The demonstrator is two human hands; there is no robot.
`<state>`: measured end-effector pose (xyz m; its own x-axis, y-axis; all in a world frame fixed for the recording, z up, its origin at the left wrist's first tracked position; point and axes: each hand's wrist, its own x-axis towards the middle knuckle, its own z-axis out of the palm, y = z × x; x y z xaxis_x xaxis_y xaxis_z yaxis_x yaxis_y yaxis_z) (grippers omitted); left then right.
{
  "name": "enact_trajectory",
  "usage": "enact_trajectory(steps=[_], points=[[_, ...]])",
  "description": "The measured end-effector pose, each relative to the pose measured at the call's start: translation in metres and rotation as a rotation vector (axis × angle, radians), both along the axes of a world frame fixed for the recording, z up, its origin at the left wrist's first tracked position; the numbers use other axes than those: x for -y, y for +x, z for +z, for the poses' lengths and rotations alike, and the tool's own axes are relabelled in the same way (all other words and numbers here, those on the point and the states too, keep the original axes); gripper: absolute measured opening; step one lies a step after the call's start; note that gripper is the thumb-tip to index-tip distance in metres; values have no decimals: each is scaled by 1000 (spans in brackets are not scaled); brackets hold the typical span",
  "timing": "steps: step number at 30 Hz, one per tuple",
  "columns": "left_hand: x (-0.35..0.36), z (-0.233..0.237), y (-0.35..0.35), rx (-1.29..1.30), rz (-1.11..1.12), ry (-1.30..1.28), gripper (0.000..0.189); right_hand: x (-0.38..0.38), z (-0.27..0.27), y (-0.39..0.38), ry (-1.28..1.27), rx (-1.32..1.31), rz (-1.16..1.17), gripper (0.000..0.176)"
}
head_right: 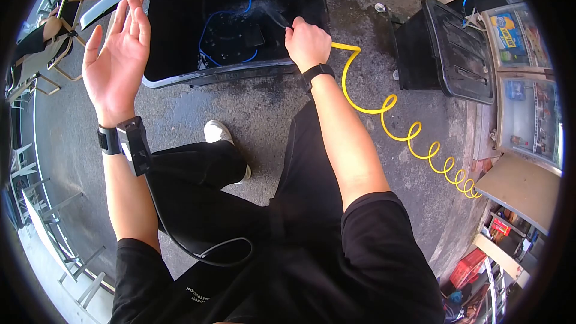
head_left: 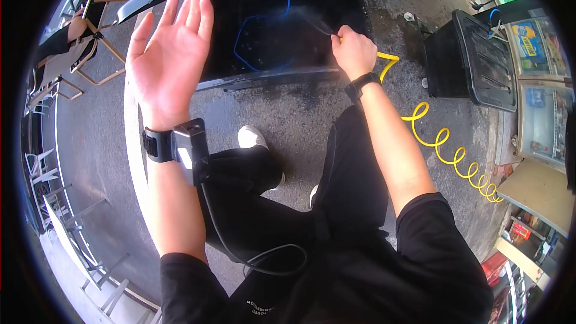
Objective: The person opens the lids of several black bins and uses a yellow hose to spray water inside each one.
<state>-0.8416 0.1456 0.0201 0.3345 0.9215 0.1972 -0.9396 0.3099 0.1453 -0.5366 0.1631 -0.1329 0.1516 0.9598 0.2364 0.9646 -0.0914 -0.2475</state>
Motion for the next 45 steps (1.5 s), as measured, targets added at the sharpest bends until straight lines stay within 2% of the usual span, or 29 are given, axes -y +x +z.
enact_trajectory(steps=[15,45], points=[[3,3,6,-123,70,-10,69,0,0,0,-14,-2,-3,21],[4,2,8,-90,78,-35,65,0,-1,0,-20,-21,-8,19]])
